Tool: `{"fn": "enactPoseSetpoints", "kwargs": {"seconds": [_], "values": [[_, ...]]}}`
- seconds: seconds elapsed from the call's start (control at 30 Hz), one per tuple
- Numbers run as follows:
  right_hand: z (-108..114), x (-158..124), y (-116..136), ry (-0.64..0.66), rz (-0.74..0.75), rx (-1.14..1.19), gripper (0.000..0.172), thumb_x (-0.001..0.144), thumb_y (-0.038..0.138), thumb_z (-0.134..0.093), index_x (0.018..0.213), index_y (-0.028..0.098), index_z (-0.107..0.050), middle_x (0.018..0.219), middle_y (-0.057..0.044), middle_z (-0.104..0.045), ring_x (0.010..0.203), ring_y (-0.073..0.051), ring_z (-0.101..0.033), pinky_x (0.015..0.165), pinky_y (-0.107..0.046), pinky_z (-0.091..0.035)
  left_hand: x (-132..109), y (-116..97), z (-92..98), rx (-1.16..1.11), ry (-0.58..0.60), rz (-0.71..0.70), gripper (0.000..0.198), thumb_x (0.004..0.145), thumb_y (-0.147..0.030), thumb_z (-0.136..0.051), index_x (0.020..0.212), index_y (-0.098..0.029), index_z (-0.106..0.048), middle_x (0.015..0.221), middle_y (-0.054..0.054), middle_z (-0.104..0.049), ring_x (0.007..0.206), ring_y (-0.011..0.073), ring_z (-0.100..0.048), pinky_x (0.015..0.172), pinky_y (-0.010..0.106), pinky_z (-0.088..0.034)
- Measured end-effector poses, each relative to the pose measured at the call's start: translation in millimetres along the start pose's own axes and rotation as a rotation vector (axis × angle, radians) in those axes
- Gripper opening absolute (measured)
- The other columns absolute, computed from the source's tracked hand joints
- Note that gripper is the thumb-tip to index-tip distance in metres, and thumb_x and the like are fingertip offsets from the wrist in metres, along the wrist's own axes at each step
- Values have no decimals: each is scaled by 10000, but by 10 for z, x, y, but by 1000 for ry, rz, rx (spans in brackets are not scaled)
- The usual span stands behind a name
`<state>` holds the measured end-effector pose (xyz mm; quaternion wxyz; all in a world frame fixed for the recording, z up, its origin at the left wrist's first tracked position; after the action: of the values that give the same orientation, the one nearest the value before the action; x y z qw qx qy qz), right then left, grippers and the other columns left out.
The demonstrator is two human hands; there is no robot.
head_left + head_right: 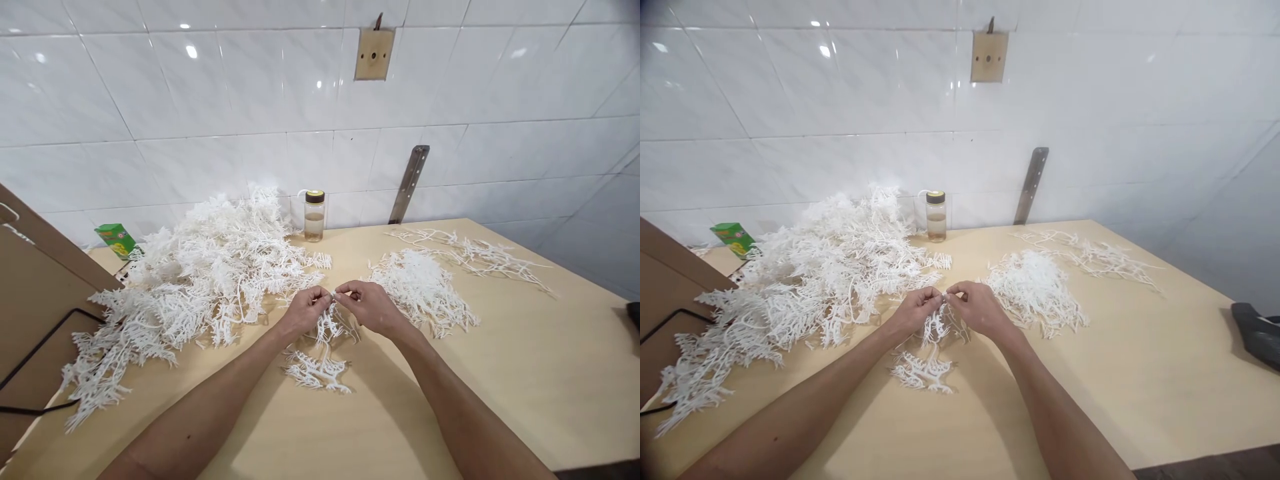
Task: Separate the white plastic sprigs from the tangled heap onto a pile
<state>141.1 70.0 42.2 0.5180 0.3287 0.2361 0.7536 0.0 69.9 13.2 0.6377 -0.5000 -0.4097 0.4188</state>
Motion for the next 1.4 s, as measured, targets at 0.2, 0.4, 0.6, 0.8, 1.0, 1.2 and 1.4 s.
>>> {"fn": "enactPoseSetpoints", "kwargs": {"seconds": [0.2,0.4,0.6,0.8,1.0,1.2,1.4], "values": [[5,-12,-22,4,-8,-55,225,845,357,-567,828,199,-726,731,-17,-725,631,-159,-625,603,-266,-433,-15,10,-27,-7,25,42,308,802,-450,-596,696,-166,-538,607,-38,-460,552,88,-380,543,234,-308],[4,-55,71,-67,43,-241,128,803,193,-564,767,195,-686,740,-14,-699,646,-152,-604,631,-262,-412,-18,26,-40,88,27,46,256,787,-388,-584,661,-173,-522,595,-36,-464,550,95,-391,534,237,-303],[-99,7,147,-115,69,-447,182,860,120,-496,740,168,-624,782,-77,-664,672,-163,-575,625,-267,-391,-13,-6,-28,145,4,37,259,802,-380,-558,649,-175,-519,573,-41,-438,538,96,-357,526,244,-276],[536,4,-425,-389,-292,-396,154,857,182,-529,726,182,-609,796,-83,-677,704,-204,-595,694,-326,-434,-31,-25,28,59,-47,-1,289,801,-426,-594,684,-163,-562,601,-39,-441,567,96,-364,558,248,-292],[828,-104,-510,-553,-234,-311,220,810,250,-609,996,154,-674,934,-110,-689,716,-205,-624,773,-366,-473,-10,37,37,-9,-53,22,312,797,-448,-611,695,-156,-572,617,-29,-475,572,92,-376,551,238,-289],[88,-62,127,-125,177,-47,169,870,279,-601,994,207,-691,1008,-48,-729,695,-152,-653,698,-293,-498,8,75,31,-92,-37,43,306,781,-449,-635,716,-156,-573,603,-34,-462,565,92,-385,557,237,-306],[4,-49,124,-122,144,-98,109,880,237,-612,932,206,-703,922,-32,-750,714,-154,-668,720,-279,-487,20,71,19,-123,-30,32,322,779,-459,-651,740,-143,-605,621,-28,-456,579,87,-369,559,230,-295]]}}
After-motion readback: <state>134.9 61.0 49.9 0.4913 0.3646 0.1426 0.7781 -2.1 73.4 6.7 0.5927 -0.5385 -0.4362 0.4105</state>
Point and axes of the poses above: each hand's wrist, its own x-axis towards the middle knuckle, its own z-axis out of the back of the hand, y = z × x, the point moved 7 cm from there along x, towards the middle knuckle
